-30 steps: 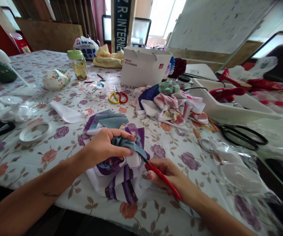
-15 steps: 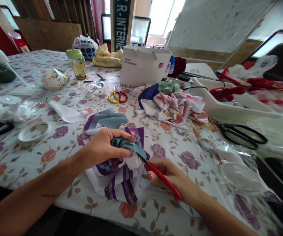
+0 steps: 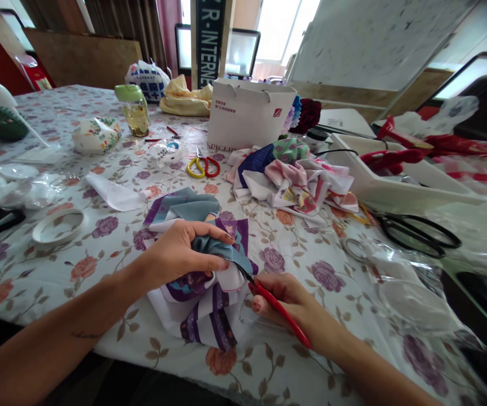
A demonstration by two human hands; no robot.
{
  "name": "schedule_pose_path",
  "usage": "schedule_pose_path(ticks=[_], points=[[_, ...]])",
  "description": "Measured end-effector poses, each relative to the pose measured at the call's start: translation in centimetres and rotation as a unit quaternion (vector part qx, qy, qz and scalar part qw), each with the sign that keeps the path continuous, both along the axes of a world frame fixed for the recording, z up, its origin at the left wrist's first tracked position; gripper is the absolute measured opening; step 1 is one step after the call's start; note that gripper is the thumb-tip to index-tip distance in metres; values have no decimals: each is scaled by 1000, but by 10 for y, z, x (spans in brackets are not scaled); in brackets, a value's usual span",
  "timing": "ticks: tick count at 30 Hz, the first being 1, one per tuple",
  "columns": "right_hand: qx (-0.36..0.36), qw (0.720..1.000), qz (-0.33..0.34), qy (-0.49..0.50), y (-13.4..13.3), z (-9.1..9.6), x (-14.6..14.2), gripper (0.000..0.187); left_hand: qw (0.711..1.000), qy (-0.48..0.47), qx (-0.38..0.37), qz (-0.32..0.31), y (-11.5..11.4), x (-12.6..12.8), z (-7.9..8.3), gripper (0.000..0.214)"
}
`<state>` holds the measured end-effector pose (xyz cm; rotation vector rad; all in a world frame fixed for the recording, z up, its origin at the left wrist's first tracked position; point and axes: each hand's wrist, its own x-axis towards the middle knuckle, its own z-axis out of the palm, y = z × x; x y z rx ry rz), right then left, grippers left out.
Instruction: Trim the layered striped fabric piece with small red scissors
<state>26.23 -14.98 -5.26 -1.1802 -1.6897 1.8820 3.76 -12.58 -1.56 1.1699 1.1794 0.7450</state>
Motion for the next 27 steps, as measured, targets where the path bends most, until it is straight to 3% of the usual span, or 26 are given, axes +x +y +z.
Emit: schedule_pose_path(ticks=[17, 27], points=[[-1, 1000, -2, 17, -2, -4, 0, 53, 1000, -7, -2, -13, 3, -1, -3, 31], [14, 1000, -25, -6, 1, 3, 1, 55, 1000, -5, 29, 0, 1, -2, -3, 36]])
